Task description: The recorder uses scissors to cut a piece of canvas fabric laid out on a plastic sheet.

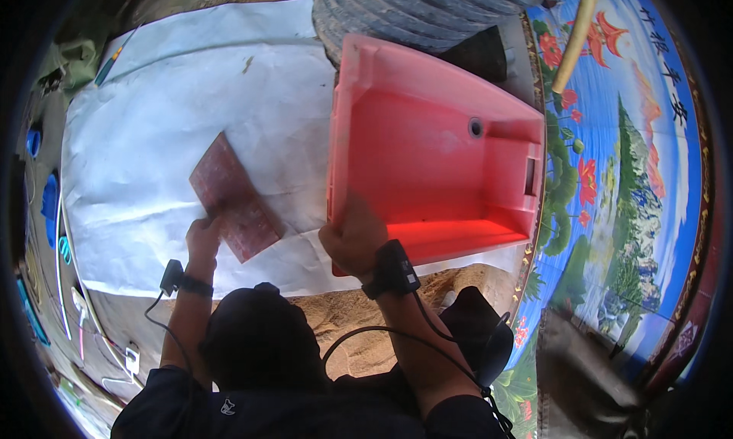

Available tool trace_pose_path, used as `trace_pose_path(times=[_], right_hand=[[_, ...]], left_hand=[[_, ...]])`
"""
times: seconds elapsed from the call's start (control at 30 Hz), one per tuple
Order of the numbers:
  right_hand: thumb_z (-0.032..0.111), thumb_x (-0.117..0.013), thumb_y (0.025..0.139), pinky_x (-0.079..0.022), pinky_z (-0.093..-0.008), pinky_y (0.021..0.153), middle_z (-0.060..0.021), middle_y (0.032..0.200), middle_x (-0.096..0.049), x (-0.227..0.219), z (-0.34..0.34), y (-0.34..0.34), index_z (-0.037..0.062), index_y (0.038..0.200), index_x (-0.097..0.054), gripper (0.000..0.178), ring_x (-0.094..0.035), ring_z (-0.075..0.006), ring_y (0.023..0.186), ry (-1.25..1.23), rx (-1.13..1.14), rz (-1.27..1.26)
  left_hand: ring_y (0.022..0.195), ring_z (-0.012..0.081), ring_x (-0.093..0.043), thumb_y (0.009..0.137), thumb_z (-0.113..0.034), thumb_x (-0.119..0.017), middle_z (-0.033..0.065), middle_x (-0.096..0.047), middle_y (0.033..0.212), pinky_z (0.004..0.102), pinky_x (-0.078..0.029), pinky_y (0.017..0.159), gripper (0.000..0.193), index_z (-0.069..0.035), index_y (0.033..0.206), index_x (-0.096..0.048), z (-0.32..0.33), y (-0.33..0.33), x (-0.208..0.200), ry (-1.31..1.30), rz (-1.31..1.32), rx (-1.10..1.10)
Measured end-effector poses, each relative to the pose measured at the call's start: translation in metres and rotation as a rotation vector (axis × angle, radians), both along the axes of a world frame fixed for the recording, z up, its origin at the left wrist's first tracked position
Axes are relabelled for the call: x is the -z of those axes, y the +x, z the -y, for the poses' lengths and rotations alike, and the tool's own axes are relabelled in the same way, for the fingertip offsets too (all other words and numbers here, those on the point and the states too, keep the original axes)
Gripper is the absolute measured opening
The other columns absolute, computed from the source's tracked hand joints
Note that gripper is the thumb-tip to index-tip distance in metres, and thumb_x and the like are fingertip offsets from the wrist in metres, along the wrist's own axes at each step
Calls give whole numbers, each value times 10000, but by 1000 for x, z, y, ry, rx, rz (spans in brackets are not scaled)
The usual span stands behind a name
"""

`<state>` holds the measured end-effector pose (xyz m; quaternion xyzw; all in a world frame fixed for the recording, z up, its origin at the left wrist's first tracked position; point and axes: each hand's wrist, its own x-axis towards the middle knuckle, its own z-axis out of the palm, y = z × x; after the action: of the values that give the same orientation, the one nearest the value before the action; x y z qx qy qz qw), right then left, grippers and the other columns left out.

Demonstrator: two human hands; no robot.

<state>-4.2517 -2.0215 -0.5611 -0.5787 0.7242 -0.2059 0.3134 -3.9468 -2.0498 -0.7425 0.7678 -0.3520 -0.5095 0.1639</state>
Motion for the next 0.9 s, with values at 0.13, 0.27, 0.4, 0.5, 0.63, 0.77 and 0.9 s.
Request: trace_pose_path(times=[0.13,0.27,0.4,0.5,0.63,0.77,0.9], right_hand=[[141,-577,738,-476,-431,713,-175,843,-576,-11,6,0,37,1016,-529,300,-581,-368,794,44,45,96],[67,-551,743,-463,-369,739,-85,852,-538,-7,3,-3,70,1075,-518,333,-561,-265,795,82,25,54],[139,-572,732,-478,-420,720,-174,882,-570,-11,5,-2,35,1087,-504,376,-584,-353,818,122,38,139],[138,-569,736,-479,-423,725,-179,906,-572,-10,6,0,34,1107,-492,393,-581,-361,818,158,49,141],[157,-568,756,-486,-441,744,-190,935,-586,-4,3,0,31,1129,-481,403,-589,-388,848,86,-11,53],[177,-563,778,-489,-459,757,-200,949,-602,0,2,0,38,1173,-473,428,-598,-403,889,72,-32,-26],[180,-569,782,-490,-454,761,-192,953,-610,-9,1,6,44,1173,-481,423,-607,-389,893,122,7,-6]], left_hand=[[730,218,-600,768,-241,-721,148,-650,850,329,-488,680,414,99,985,-628,7,-13,-11,10,-51,-79],[767,167,-602,831,-176,-673,99,-636,866,300,-499,685,353,67,1072,-590,12,-24,-17,126,-329,-226],[867,143,-600,880,-82,-596,71,-616,979,315,-506,765,331,27,1185,-527,8,-33,-32,87,-655,-335],[918,152,-594,889,-68,-574,73,-607,1054,318,-496,807,328,14,1201,-520,8,-32,-32,75,-688,-293],[914,166,-603,891,-57,-555,80,-613,1057,324,-495,819,325,20,1204,-519,15,-33,-38,30,-752,-264],[909,169,-605,872,-31,-544,90,-617,1043,318,-493,820,324,38,1189,-538,18,-40,-31,-6,-857,-143],[867,158,-592,845,-24,-567,92,-618,1010,287,-484,768,352,63,1186,-549,22,-62,-21,10,-817,-35]])
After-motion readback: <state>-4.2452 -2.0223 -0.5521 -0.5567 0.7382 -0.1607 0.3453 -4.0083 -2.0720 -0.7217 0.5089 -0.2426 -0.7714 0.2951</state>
